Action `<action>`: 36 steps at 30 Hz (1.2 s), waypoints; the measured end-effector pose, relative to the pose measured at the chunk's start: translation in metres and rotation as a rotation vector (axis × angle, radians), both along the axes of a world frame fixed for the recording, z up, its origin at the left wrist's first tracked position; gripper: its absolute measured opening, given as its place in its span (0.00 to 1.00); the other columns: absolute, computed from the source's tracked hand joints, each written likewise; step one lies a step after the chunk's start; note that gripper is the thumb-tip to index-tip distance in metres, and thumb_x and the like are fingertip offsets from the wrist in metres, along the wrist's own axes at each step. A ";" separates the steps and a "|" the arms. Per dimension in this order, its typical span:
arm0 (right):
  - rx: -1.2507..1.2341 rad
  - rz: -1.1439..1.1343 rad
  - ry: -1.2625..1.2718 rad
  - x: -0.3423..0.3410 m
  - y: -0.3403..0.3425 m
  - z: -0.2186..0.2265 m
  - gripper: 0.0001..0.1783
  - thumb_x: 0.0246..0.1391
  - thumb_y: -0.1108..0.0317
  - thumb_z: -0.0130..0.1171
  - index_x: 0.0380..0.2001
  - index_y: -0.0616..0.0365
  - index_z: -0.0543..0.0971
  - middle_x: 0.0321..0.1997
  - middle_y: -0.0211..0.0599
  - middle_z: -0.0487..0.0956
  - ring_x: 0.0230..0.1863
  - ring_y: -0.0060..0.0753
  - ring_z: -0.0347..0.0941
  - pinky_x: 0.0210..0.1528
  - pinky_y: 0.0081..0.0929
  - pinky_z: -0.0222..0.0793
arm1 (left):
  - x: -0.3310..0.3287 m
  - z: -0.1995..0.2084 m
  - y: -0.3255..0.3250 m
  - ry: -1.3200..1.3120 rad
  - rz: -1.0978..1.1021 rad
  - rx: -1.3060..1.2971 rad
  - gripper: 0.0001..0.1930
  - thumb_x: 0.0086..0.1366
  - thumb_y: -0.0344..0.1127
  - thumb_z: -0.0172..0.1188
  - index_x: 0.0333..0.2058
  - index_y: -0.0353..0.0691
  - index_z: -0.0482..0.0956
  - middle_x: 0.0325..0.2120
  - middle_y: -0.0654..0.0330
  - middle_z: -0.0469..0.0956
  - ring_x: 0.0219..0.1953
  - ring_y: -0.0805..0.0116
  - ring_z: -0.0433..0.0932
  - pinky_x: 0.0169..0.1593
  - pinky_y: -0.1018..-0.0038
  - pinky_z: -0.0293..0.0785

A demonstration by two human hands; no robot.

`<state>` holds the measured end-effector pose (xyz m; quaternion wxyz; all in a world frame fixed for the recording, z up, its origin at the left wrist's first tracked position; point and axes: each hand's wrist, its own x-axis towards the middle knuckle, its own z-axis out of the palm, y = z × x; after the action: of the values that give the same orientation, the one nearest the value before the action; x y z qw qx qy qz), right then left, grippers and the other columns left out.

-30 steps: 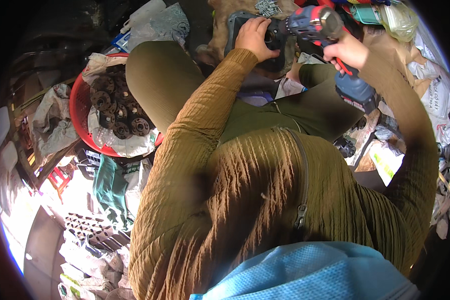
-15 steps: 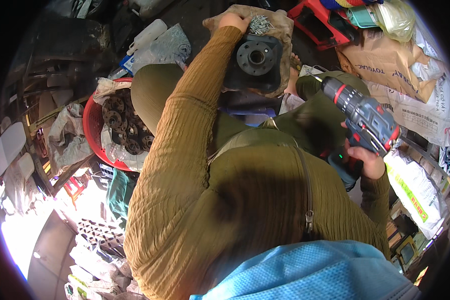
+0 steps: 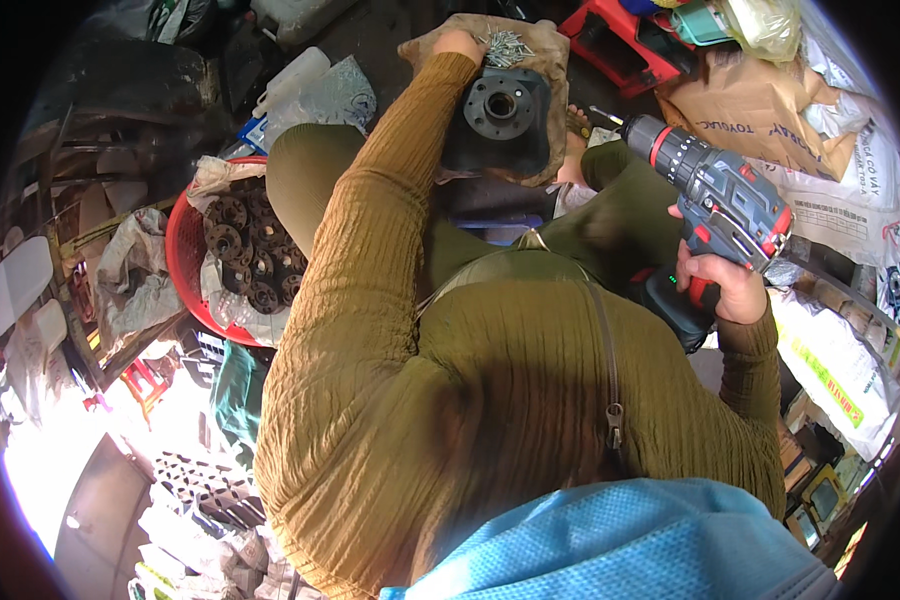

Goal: The person sits on the floor and uses a cordless drill to fasten screws into a circular metal part. They repeatedly pick up the part, align it, and drive screws into it, then place it into a red basket.

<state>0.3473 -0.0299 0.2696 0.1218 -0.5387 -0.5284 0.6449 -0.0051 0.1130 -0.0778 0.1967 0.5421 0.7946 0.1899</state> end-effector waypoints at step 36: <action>0.125 0.121 0.215 -0.038 -0.010 -0.014 0.32 0.43 0.75 0.55 0.56 0.66 0.68 0.26 0.35 0.73 0.23 0.27 0.71 0.31 0.24 0.69 | 0.053 0.178 -0.126 -2.061 0.198 0.285 0.10 0.65 0.33 0.57 0.40 0.31 0.76 0.35 0.54 0.78 0.38 0.63 0.78 0.46 0.68 0.79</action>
<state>0.3088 -0.0397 0.2561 0.1723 -0.4249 -0.5828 0.6709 0.0478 -0.0133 0.1005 0.6969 0.0682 0.2530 0.6676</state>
